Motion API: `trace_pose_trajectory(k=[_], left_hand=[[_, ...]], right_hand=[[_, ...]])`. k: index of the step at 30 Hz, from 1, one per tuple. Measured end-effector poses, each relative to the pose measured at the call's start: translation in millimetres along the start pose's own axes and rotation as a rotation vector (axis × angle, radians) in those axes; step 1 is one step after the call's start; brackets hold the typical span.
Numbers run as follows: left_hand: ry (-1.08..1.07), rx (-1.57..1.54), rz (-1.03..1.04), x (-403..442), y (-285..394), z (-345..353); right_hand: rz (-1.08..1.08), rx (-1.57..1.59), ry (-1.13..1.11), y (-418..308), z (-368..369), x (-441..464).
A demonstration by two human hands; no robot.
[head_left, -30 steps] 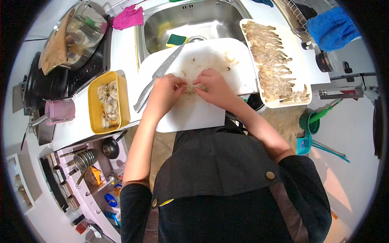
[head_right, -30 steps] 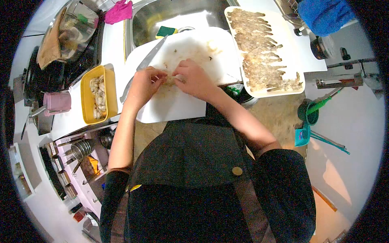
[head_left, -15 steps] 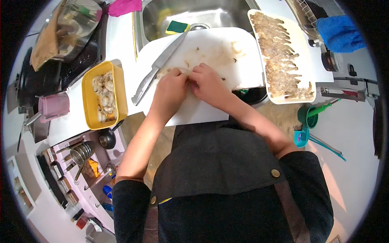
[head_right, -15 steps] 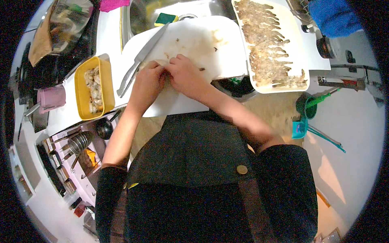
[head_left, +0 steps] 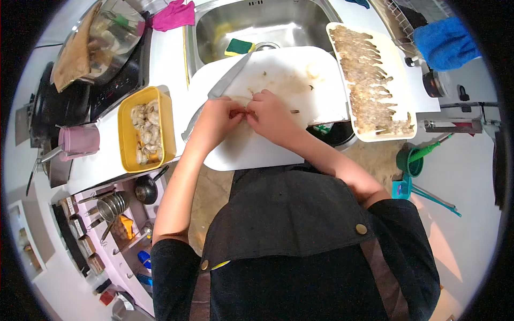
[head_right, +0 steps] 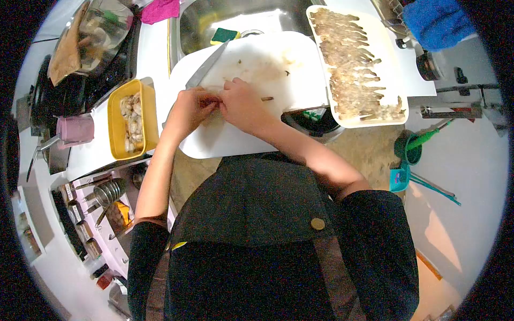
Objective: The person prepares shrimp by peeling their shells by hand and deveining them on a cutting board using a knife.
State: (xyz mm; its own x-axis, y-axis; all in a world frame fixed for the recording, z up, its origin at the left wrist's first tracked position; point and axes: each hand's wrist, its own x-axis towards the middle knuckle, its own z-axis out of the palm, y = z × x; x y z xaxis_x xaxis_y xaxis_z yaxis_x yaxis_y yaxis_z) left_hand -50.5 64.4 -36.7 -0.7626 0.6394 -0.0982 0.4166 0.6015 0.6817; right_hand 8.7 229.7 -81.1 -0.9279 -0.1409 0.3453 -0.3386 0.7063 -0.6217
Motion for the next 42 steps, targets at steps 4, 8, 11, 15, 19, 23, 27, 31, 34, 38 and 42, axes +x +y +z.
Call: trace_pose_trajectory(k=[4,8,11,15,19,23,27,31,34,38,42], left_hand=[[0.025,0.129,0.027,1,1,3],[0.046,0.174,0.02,2,0,9],[0.087,0.221,0.033,2,-2,13],[0.088,0.187,0.075,-1,-9,9],[0.02,0.014,0.002,-1,-5,-12],[-0.013,0.052,0.038,1,-9,-9],[0.026,0.091,0.052,-1,-8,-4],[0.092,0.124,-0.024,-8,-2,2],[0.103,0.135,-0.02,-11,-6,5],[0.17,-0.034,-0.087,-13,-11,-12],[0.115,0.024,-0.041,-10,-10,-12]], right_hand=[[0.012,-0.024,-0.055,-3,7,1],[-0.051,-0.105,-0.019,-3,16,3],[-0.074,-0.139,-0.013,-3,19,4],[-0.065,-0.175,-0.027,-8,11,5],[0.029,-0.101,-0.099,-13,-1,11],[0.026,-0.122,-0.15,-10,11,14],[-0.018,-0.158,-0.115,-12,17,11],[-0.03,-0.176,-0.096,-17,20,11],[-0.023,-0.158,-0.122,-15,21,10],[0.016,-0.083,-0.174,-8,9,21],[-0.004,-0.012,-0.111,-10,20,25]])
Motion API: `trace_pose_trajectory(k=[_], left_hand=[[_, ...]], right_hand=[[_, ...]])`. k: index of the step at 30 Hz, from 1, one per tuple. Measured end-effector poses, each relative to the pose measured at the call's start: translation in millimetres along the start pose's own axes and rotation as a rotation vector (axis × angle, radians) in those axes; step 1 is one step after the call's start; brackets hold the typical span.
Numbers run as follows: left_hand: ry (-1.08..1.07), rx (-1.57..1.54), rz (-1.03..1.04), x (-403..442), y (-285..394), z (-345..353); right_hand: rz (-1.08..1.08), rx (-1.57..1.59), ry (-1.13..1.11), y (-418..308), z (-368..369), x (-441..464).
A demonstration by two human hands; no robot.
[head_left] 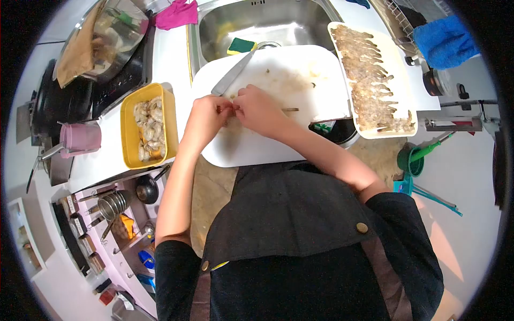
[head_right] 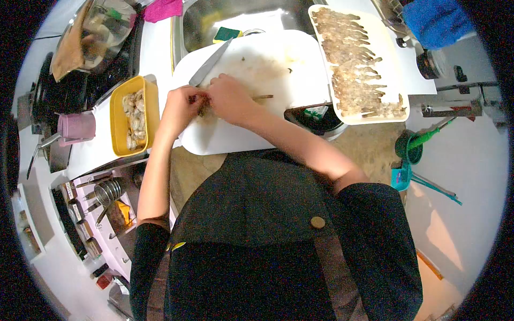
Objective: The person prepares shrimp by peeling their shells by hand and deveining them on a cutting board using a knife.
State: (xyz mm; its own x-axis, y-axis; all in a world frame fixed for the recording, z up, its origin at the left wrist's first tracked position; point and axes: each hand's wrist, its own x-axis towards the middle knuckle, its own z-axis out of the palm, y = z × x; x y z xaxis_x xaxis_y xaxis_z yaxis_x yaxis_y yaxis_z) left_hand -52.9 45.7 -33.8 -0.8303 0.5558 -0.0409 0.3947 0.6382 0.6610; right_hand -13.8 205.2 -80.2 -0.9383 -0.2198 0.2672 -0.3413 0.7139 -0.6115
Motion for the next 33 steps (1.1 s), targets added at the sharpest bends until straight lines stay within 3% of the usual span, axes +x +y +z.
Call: trace_pose_trajectory(k=[3,7,12,16,18,25,28,31,33], left_hand=[[0.02,0.15,0.039,0,-11,11],[0.164,0.148,-0.054,-14,-1,26],[0.155,0.105,0.002,-14,-10,18],[0.129,0.133,0.04,-15,-8,15],[0.048,0.158,-0.049,-13,-1,9],[-0.065,0.259,-0.035,-21,-7,-2],[0.012,0.173,-0.066,-21,4,-6],[0.107,0.038,0.03,-20,3,3],[0.052,0.109,-0.008,-19,0,5]], right_hand=[[0.014,-0.082,-0.07,-7,3,2],[-0.033,-0.003,0.063,-1,15,-2],[0.008,0.044,0.232,24,-8,-21],[0.202,0.164,0.35,41,-50,-44],[0.268,0.176,0.379,42,-64,-48],[0.292,0.165,0.366,44,-66,-61],[0.277,0.174,0.35,44,-64,-62],[0.208,0.172,0.354,40,-59,-56],[0.131,0.151,0.365,36,-52,-49]])
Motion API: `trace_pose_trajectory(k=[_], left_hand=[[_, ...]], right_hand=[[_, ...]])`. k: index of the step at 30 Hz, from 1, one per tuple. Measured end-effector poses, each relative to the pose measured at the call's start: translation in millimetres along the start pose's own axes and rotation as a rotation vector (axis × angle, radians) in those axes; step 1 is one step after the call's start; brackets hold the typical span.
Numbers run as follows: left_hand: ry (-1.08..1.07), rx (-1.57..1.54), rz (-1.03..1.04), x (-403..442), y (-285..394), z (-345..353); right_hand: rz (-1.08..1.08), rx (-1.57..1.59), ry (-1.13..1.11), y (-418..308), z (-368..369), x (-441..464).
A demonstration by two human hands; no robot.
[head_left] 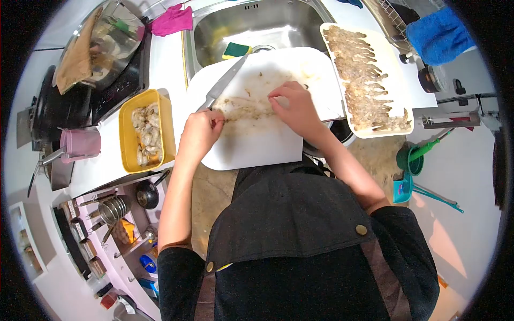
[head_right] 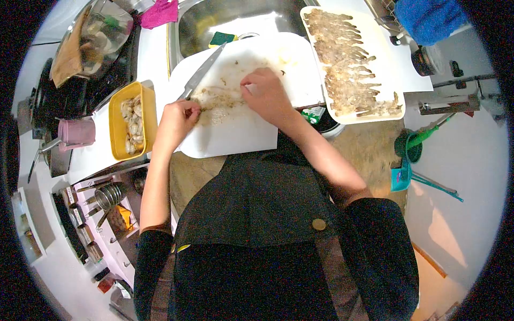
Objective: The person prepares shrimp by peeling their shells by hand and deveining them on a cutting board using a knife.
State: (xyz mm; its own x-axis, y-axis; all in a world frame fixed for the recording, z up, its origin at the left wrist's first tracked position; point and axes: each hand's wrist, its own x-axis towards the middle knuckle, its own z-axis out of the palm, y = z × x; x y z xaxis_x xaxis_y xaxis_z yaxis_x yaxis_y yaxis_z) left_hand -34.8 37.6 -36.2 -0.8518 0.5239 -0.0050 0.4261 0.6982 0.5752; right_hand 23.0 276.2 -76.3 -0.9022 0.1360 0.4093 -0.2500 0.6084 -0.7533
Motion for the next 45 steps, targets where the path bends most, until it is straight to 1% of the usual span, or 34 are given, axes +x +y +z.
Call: trace_pose_trajectory(k=[1,3,6,10,13,15,16,17,18,20,24,27,30,33,36,39,40,42,44,45], left_hand=[[-0.03,0.036,-0.016,0,-1,1],[0.004,0.064,-0.041,-2,-3,5],[0.048,0.091,-0.111,-8,1,6],[0.131,0.199,-0.139,-13,-6,10],[0.137,0.233,-0.148,-14,-8,6],[0.187,0.062,0.008,-9,2,11],[0.212,-0.023,0.086,-6,10,14],[0.118,-0.14,0.069,-3,18,18],[0.081,-0.122,0.092,1,23,23],[0.006,-0.087,0.141,9,29,31],[-0.047,-0.041,0.139,18,29,35],[-0.021,0.012,0.209,23,26,42],[-0.02,-0.009,0.217,27,28,44],[-0.031,0.018,0.149,28,28,50],[0.011,-0.122,0.198,25,21,41],[0.085,-0.167,-0.128,14,2,9],[0.198,-0.202,-0.135,7,-5,2],[0.173,-0.193,-0.224,-4,-8,-9],[0.131,-0.138,-0.186,-9,-7,-3],[0.106,-0.169,-0.166,-11,-6,0]], right_hand=[[-0.027,0.0,-0.028,-3,5,2],[-0.077,0.001,-0.085,-8,16,5],[-0.102,0.053,-0.112,-12,28,7],[-0.087,0.022,-0.092,-4,25,5],[-0.049,-0.007,-0.113,4,9,2],[-0.022,0.008,-0.152,7,4,1],[-0.051,0.009,-0.186,5,6,1],[-0.078,0.009,-0.219,3,11,1],[-0.107,0.009,-0.252,0,15,1],[-0.091,-0.028,-0.283,-3,24,-1],[-0.068,-0.081,-0.322,-6,26,0],[-0.093,-0.109,-0.299,-4,30,-1],[-0.108,-0.087,-0.259,-5,32,-3],[-0.126,-0.099,-0.251,-4,31,-2],[-0.095,-0.128,-0.251,0,30,-2],[-0.099,-0.127,-0.24,0,26,0],[-0.126,-0.11,-0.235,-4,25,2],[-0.186,-0.077,-0.231,-12,27,11],[-0.245,-0.087,-0.277,-19,45,17],[-0.276,-0.091,-0.299,-23,54,19]])
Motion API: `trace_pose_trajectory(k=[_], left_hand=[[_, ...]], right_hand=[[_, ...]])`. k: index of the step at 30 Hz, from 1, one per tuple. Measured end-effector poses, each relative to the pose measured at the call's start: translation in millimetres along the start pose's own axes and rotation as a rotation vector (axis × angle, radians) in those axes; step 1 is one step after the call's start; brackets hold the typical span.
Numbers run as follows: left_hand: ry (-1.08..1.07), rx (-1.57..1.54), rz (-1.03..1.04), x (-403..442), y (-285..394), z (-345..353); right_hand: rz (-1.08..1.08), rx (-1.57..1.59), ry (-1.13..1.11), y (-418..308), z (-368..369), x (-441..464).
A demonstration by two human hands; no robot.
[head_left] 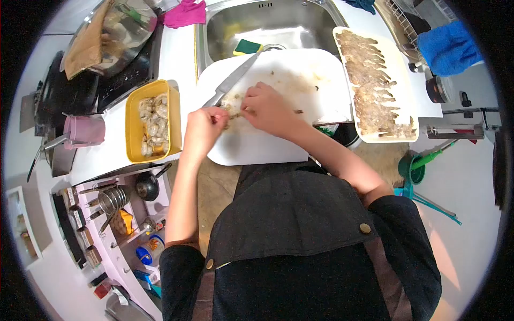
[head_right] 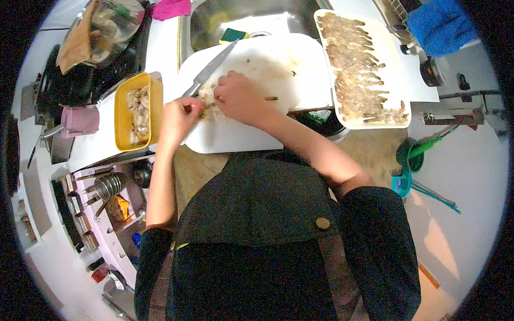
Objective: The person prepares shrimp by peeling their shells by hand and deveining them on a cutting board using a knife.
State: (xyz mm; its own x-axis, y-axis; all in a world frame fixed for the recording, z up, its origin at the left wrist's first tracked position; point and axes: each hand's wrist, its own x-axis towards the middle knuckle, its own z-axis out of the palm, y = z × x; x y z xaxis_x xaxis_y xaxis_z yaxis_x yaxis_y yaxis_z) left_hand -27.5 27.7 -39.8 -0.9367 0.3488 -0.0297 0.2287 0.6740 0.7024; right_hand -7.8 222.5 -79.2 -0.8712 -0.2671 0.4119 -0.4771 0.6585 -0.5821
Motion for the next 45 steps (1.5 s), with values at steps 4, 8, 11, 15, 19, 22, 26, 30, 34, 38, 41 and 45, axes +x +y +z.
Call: trace_pose_trajectory(k=[4,8,11,15,19,22,26,30,34,38,41,45], left_hand=[[0.051,0.106,0.063,1,0,14],[0.077,0.165,0.06,-3,-1,16],[0.1,0.226,0.054,-4,-10,15],[0.085,0.204,0.036,-7,-11,8],[0.196,0.225,0.086,-10,-7,-2],[0.274,0.247,0.02,-12,-3,-11],[0.166,0.166,0.063,-9,3,-1],[0.052,0.078,0.105,-5,11,5],[-0.008,-0.123,0.077,-1,19,5],[-0.054,-0.249,0.129,0,53,4],[-0.021,-0.15,0.171,8,58,-5],[-0.121,-0.212,0.131,15,66,-34]], right_hand=[[-0.031,-0.112,-0.057,-10,18,8],[-0.03,-0.146,-0.063,-12,27,7],[-0.033,-0.174,-0.057,-12,30,7],[-0.022,-0.182,-0.059,-12,30,5],[0.02,-0.045,0.06,-2,3,-5],[0.163,-0.051,-0.009,14,-44,-28],[0.337,0.041,-0.103,18,-62,-53],[0.337,0.056,-0.1,16,-62,-47],[0.381,0.195,-0.037,-6,-74,-23],[0.353,0.272,-0.004,-40,-78,10],[0.333,0.35,0.025,-51,-72,24],[0.349,0.632,-0.051,-41,-77,33]])
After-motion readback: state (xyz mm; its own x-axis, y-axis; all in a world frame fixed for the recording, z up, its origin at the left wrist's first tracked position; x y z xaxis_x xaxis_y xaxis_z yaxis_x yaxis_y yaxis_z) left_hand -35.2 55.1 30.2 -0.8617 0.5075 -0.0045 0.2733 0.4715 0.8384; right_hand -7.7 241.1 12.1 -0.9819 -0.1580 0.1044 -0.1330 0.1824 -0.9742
